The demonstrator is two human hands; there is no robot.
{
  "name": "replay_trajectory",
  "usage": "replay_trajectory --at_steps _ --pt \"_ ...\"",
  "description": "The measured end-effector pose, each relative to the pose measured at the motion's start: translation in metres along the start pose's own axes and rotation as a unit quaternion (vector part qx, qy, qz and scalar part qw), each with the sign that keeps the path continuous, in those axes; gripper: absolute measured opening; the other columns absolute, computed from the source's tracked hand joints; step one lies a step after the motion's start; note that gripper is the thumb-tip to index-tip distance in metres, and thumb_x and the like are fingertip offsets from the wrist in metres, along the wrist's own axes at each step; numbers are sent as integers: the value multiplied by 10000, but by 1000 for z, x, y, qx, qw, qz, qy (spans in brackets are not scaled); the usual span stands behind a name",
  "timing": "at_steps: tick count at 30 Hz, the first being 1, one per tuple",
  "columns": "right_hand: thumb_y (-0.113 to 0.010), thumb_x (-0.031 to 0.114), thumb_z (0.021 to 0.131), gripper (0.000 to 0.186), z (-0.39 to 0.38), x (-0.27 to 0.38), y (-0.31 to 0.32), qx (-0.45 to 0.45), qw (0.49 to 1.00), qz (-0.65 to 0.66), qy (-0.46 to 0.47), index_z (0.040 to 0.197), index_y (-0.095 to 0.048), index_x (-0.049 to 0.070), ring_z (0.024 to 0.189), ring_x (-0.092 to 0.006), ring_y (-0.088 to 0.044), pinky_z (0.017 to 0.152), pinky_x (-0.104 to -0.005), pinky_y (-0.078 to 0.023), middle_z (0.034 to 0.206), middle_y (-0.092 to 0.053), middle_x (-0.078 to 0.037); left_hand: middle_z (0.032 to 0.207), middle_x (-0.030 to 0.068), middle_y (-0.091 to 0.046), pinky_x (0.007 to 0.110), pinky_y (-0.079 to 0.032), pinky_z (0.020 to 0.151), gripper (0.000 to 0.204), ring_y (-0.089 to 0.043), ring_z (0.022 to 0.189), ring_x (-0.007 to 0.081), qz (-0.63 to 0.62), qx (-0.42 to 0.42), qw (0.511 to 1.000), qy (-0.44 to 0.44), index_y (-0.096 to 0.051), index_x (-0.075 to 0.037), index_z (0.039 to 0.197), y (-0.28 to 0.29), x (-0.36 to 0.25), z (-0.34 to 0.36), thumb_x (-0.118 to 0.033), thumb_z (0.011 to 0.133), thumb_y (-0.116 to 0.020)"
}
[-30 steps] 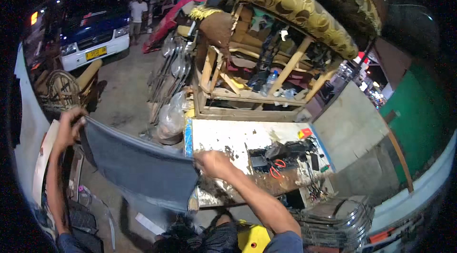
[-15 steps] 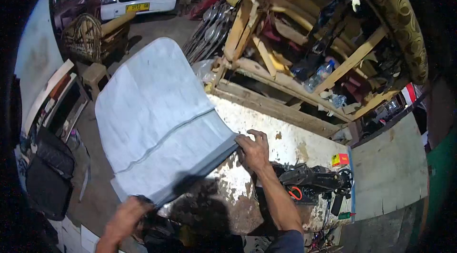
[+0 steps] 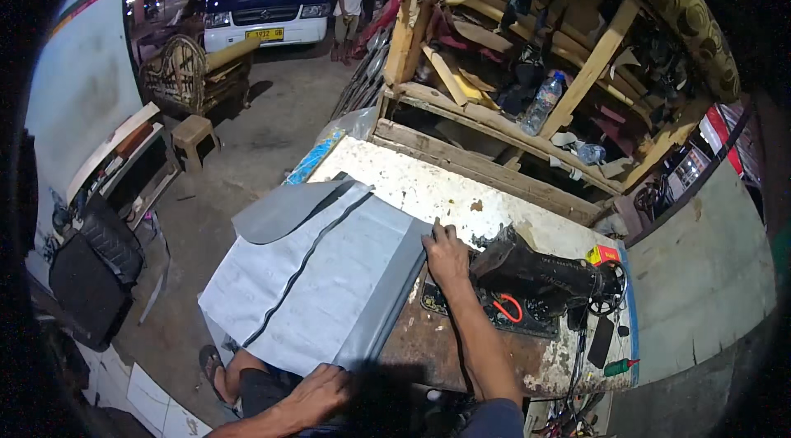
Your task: The person cuts fabric using scissors, folds and aligns the material by hand, and stitches it along the edge using a sewing machine.
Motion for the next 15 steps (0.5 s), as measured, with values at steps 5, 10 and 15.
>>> replay_trajectory --at_steps 5,10,15 --pt "-546 148 905 298 -1 5 -13 76 996 -33 -40 1132 -713 52 1188 -334 -549 795 -459 -576 1364 -556 -171 966 146 -597 407 -506 850 288 -617 926 312 39 0 999 12 -640 31 1068 10 -9 9 -105 818 -597" --pt "-545 137 914 359 -15 4 0 28 995 20 -90 1225 -717 183 1116 -373 -565 885 -494 -516 1164 -604 -168 1084 176 -655 430 -540 829 300 -656 981 375 -31 222 974 -16 -653 -7 1150 -4 15 31 -179 907 -614" --pt "-548 127 898 391 -29 -13 -7 70 988 35 -137 1259 -694 165 1082 -349 -580 890 -487 -506 1120 -593 -166 829 203 -658 460 -518 724 180 -658 806 389 -166 55 985 -7 -670 -39 955 47 75 171 -199 977 -591"
Point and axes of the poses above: each hand's wrist, its own z-axis towards the middle knuckle, its own y-axis out of the back of the hand, x = y × z, the point moved 10 cm from there along z, towards the middle knuckle
